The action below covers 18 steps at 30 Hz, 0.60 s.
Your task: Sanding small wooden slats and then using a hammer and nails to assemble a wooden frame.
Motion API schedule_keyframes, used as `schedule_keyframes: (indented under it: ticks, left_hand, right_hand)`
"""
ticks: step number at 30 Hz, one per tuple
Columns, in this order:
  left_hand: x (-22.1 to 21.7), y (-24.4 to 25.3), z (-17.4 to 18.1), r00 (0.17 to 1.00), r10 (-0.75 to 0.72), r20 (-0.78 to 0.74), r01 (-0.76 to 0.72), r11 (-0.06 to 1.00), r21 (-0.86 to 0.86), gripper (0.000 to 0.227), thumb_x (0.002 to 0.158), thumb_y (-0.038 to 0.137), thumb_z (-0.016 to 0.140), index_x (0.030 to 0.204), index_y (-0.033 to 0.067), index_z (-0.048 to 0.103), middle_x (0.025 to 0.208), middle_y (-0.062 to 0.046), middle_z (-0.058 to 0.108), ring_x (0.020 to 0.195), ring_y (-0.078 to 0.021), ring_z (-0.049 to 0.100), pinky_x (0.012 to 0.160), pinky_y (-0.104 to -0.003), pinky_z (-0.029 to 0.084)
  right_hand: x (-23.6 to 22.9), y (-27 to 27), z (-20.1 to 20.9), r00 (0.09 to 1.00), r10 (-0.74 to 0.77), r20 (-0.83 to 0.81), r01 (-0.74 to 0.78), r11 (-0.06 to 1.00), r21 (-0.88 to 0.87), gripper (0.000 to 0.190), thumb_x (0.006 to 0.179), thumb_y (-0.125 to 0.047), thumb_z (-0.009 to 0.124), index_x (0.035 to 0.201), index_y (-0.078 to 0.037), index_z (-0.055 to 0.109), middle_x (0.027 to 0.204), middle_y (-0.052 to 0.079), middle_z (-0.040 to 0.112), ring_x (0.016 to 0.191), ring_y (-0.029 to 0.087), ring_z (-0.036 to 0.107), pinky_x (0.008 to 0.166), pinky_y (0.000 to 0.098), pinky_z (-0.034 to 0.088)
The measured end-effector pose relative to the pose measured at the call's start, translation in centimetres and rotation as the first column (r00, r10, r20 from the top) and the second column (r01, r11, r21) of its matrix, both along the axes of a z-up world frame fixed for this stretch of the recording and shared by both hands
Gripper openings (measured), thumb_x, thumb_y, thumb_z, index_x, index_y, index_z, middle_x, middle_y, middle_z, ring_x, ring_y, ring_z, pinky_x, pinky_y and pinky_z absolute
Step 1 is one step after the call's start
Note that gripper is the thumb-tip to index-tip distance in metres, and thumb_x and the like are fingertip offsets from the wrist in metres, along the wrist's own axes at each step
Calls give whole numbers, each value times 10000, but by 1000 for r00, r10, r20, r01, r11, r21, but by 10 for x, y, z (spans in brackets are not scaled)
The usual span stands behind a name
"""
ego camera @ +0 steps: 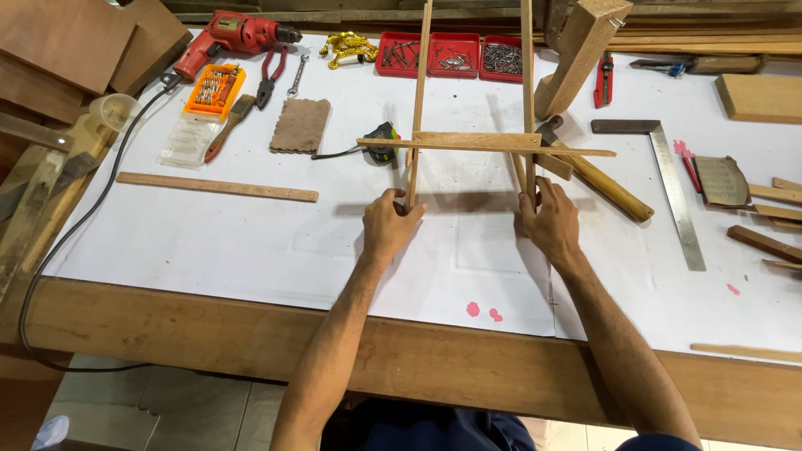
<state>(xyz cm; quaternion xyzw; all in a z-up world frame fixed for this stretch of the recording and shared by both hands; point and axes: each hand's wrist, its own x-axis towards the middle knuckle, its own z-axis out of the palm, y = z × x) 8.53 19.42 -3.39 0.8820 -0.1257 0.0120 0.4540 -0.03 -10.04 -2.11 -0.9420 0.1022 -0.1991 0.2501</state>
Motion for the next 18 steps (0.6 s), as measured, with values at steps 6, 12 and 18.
schedule_keyframes:
  ticks: [6,12,18]
  left_hand:
    - [20,8,20,944,-53,-326,1,987,-160,536,754,267,863,1118,-82,681,801,-99,762,587,-128,717,510,-272,587]
    - [30,10,42,858,-111,-502,43,989,-144,624,739,189,851,1241,-24,547,718,-124,710,496,-123,593,402,-284,460]
    - [26,8,35,882,-94,-461,40,991,-126,528,763,131,780,1219,-24,563,715,-104,716,501,-118,646,398,-272,520]
  right_hand:
    - [0,-2,-6,998,31,58,-28,998,-56,310,989,-211,692,1199,13,646,947,174,692,711,301,701,586,424,578]
    - [3,-4,-8,999,31,31,-28,997,-74,314,1009,-203,674,1219,26,628,988,197,672,707,317,705,552,411,592]
    - [-4,6,10,999,-29,20,33,975,-221,441,977,-335,709,1180,54,663,965,224,678,640,333,692,474,417,557]
